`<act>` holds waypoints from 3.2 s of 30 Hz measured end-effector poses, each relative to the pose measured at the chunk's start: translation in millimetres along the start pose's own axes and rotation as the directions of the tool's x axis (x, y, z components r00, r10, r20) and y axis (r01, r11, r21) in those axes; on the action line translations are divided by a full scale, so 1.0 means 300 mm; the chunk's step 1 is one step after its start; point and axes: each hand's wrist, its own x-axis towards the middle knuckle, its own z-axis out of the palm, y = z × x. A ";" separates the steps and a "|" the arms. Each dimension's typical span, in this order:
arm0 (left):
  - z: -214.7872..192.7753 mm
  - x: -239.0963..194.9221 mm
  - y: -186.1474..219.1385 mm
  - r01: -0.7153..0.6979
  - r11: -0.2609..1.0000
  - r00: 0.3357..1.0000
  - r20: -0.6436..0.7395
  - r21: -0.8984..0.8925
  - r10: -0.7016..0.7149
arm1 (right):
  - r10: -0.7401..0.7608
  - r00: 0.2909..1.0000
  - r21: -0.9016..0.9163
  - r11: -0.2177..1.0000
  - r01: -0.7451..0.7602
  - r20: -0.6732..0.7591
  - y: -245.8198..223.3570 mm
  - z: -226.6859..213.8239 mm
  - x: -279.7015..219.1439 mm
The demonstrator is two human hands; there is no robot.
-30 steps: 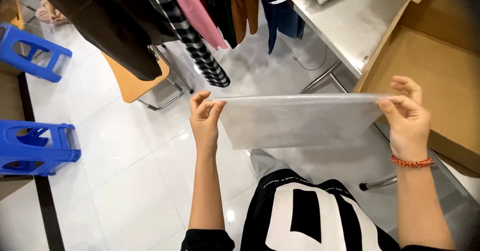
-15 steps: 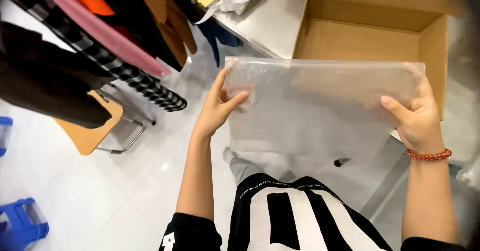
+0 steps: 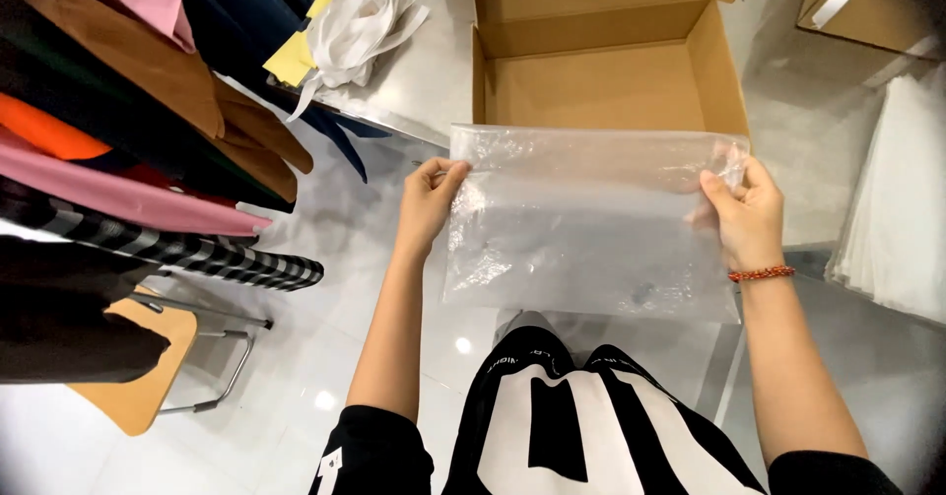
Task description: Folding clothes, placing them in plastic bags, putting them in boxes, and tying ribbons around the boxes
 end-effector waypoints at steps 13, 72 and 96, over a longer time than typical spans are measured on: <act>-0.159 0.201 -0.180 0.287 0.951 0.890 0.337 0.113 -0.308 | 0.106 0.970 -0.035 0.993 -0.117 -0.221 0.077 0.180 0.055; 1.998 0.154 0.013 0.179 0.907 0.397 0.816 0.381 -0.421 | 0.524 0.604 0.404 0.850 -0.337 -0.600 0.472 -0.802 -0.125; 2.199 0.224 -0.169 -0.265 0.877 0.704 0.702 0.402 -0.109 | 0.754 0.645 0.077 0.655 -0.751 -0.123 0.249 -1.071 -0.090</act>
